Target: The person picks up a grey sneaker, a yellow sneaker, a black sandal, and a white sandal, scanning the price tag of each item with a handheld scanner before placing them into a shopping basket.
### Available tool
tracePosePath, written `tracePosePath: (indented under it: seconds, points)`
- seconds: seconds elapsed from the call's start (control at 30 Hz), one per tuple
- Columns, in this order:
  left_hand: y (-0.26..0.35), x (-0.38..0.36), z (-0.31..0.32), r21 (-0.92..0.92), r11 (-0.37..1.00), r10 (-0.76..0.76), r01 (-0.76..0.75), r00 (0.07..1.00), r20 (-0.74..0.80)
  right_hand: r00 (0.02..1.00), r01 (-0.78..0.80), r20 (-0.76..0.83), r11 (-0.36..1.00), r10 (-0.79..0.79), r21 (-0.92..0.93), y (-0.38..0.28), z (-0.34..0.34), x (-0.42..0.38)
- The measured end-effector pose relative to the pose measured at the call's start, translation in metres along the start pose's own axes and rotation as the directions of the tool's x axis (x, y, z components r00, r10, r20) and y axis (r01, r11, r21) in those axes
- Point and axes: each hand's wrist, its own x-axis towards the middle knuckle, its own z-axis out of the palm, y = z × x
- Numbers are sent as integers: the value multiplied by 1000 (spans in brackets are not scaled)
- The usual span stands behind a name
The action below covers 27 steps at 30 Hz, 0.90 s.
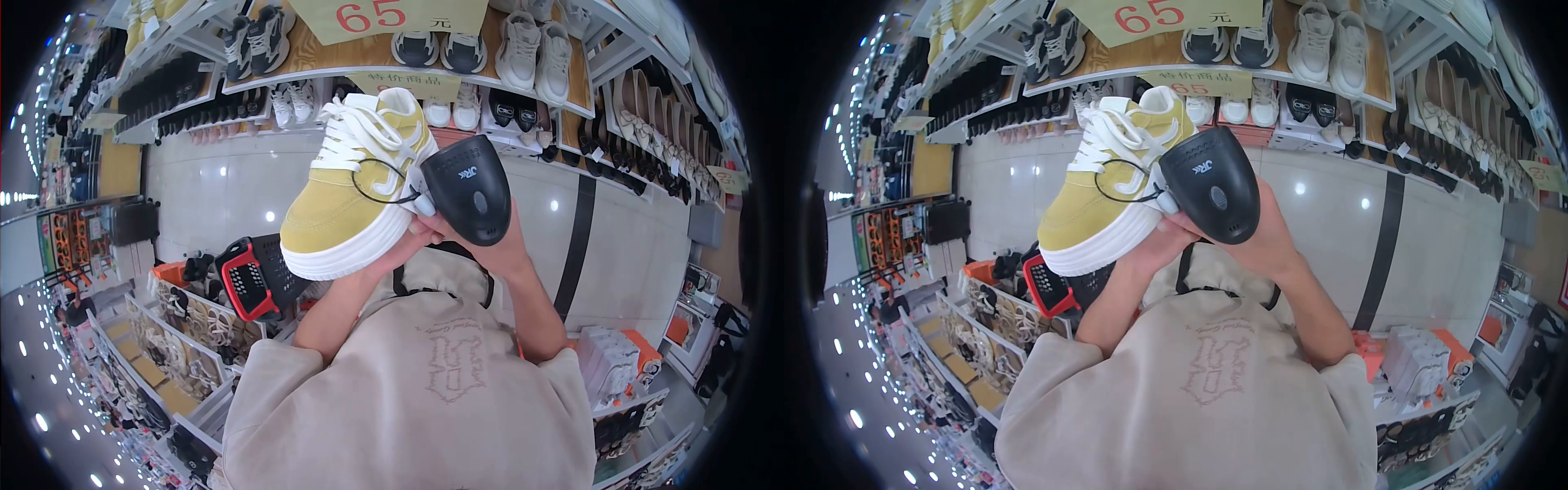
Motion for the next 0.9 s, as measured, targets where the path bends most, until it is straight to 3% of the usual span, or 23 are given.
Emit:
tracePosePath:
  seconds: [0.03,0.07,0.1,0.13,0.17,0.2,0.27,0.3,0.33,0.37,0.4,0.43,0.5,0.53,0.57,0.63,0.7,0.77,0.83,0.9]
  points:
    - [-2,-1,0,0,1000,2,-2,1000,2,997,-56,44,996,59,-67,-5,-2,0]
    - [-4,-3,1,699,704,224,-126,973,-50,989,-108,84,985,120,-135,-8,-3,0]
    - [-5,-4,2,997,-2,409,-76,910,70,989,-106,84,985,118,-137,-9,-2,0]
    - [-4,-3,2,997,-3,410,-79,909,73,997,2,78,991,8,-136,-9,-1,-1]
    - [-2,-2,2,969,204,404,-142,913,48,992,111,70,984,-102,-137,-9,1,-1]
    - [1,-1,1,894,403,392,-196,919,24,992,112,69,984,-104,-139,-10,2,-2]
    - [9,1,-1,622,736,352,-267,936,-15,975,221,14,972,-220,-85,-13,2,-3]
    - [13,0,-3,438,853,327,-282,945,-28,975,221,14,972,-220,-86,-14,1,-6]
    - [17,0,-4,234,930,300,-284,953,-36,997,71,-20,991,-73,-110,-15,-2,-11]
    - [20,-2,-5,18,962,272,-271,962,-38,996,-81,-56,988,74,-128,-15,-4,-15]
    - [22,-3,-7,-198,949,244,-246,969,-33,989,-119,-87,992,116,-28,-12,-4,-18]
    - [23,-5,-8,-199,949,244,-246,969,-34,989,-120,-87,992,117,-28,-11,-5,-20]
    - [24,-8,-12,194,905,393,-378,918,-47,985,-131,-116,991,131,9,-11,-8,-23]
    - [27,-11,-15,318,850,482,-420,864,-146,988,-95,-116,995,97,24,-16,-7,-23]
    - [23,-12,-16,316,851,480,-419,865,-147,988,-97,-118,995,99,23,-22,-6,-22]
    - [14,-16,-2,668,655,650,-354,714,-259,981,-126,-150,992,125,2,-33,-2,-20]
    - [8,-18,4,613,687,645,-390,717,-266,982,-121,-157,990,109,-73,-39,1,-17]
    - [4,-17,7,726,560,785,-401,537,-309,983,-114,-159,982,90,-148,-39,1,-15]
    - [0,-17,19,722,538,806,-434,516,-290,981,-82,-189,986,53,-148,-36,-1,-13]
    - [-4,-16,22,891,343,880,-298,434,-194,979,-112,-182,985,88,-129,-39,0,-12]
